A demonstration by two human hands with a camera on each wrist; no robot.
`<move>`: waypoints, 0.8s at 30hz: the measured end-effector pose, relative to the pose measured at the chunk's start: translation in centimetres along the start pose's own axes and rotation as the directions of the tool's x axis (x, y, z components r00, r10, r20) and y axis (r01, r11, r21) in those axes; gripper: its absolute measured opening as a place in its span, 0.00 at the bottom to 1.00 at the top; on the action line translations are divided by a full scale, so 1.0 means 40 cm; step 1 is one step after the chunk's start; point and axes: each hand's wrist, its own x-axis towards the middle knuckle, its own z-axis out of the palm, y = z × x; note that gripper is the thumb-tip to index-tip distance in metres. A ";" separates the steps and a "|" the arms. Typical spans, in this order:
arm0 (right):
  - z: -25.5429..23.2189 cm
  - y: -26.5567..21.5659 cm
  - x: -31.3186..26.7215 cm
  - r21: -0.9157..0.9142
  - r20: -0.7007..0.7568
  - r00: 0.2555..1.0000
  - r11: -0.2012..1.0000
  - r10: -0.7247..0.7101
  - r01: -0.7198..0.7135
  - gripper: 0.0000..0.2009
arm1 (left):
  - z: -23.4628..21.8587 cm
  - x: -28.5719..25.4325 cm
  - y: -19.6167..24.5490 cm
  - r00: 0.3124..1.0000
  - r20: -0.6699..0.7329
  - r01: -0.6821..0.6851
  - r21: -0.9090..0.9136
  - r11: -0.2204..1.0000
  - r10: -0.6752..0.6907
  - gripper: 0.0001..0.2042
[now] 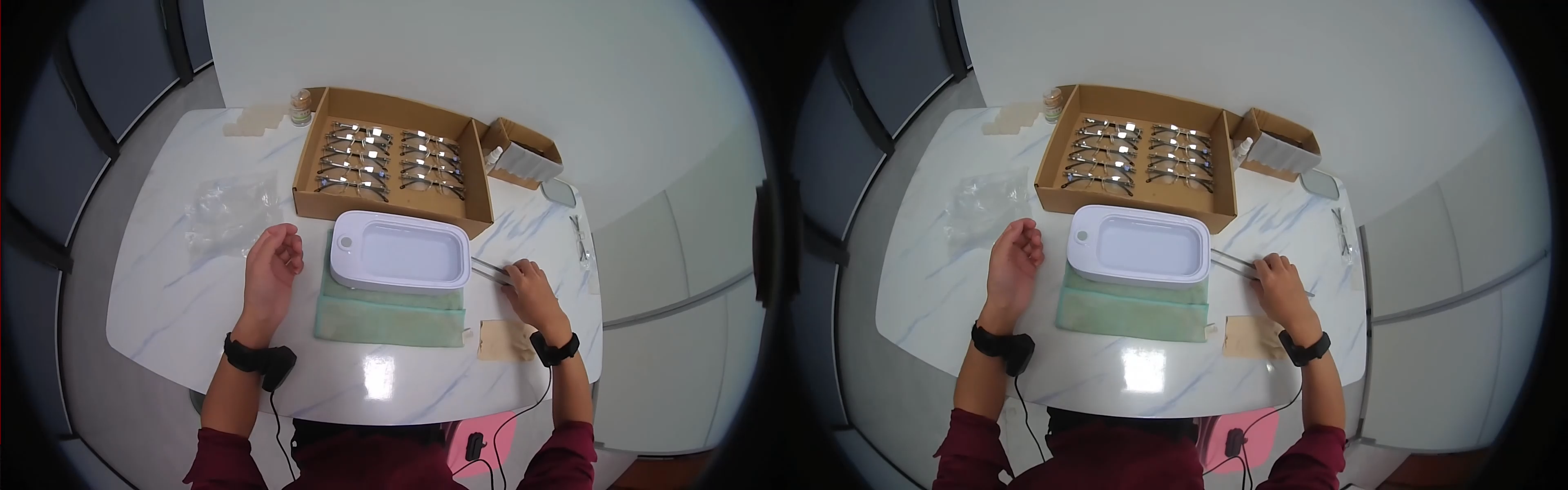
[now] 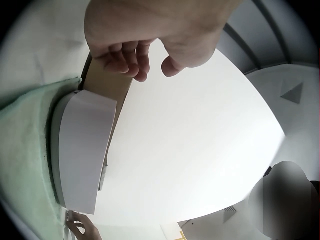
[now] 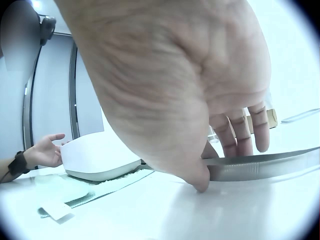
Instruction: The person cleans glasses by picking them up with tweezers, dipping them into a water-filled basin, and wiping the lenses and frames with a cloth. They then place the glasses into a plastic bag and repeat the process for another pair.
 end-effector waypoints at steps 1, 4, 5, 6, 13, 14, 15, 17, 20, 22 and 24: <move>0.001 0.003 -0.001 0.009 0.007 1.000 1.000 0.004 -0.004 0.17 | -0.001 0.001 -0.002 1.000 -0.006 0.005 -0.033 0.999 -0.006 0.10; -0.010 0.009 -0.012 0.011 -0.011 0.999 0.999 -0.040 0.040 0.16 | 0.001 -0.001 -0.005 0.999 -0.037 0.001 -0.068 0.998 -0.004 0.11; -0.021 0.007 -0.020 0.005 -0.022 1.000 1.000 -0.014 0.015 0.15 | 0.002 -0.001 -0.005 0.999 -0.041 0.012 -0.061 0.998 -0.014 0.11; -0.036 0.004 -0.024 -0.002 -0.033 0.999 1.000 0.007 -0.008 0.14 | 0.003 -0.001 -0.003 0.999 -0.051 -0.005 -0.094 0.996 0.000 0.11; -0.197 -0.051 -0.008 0.124 -0.127 0.988 0.990 0.089 -0.073 0.19 | 0.010 -0.001 0.005 0.998 -0.064 -0.020 -0.164 0.986 0.009 0.12; -0.221 -0.074 0.009 0.105 -0.095 0.995 0.994 0.041 -0.031 0.19 | 0.010 -0.002 0.005 0.998 -0.070 -0.014 -0.163 0.987 0.002 0.12; -0.240 -0.094 0.026 0.086 -0.063 0.998 0.996 -0.006 0.012 0.19 | 0.010 -0.003 0.004 0.999 -0.052 -0.019 -0.156 0.988 0.011 0.12; -0.265 -0.119 0.060 0.054 -0.027 0.998 0.997 -0.055 0.057 0.21 | 0.007 -0.005 0.004 0.999 -0.037 -0.019 -0.147 0.989 0.014 0.12; -0.289 -0.142 0.103 -0.152 0.062 0.962 0.950 -0.267 0.273 0.24 | 0.000 -0.004 0.009 0.999 -0.045 -0.027 -0.164 0.986 0.020 0.13; -0.301 -0.154 0.126 -0.143 0.095 0.952 0.942 -0.291 0.303 0.23 | 0.001 -0.005 0.015 0.998 -0.055 -0.035 -0.146 0.989 0.027 0.13; -0.296 -0.166 0.151 -0.136 0.124 0.942 0.935 -0.313 0.329 0.23 | 0.002 -0.006 0.018 0.998 -0.058 -0.032 -0.144 0.989 0.024 0.13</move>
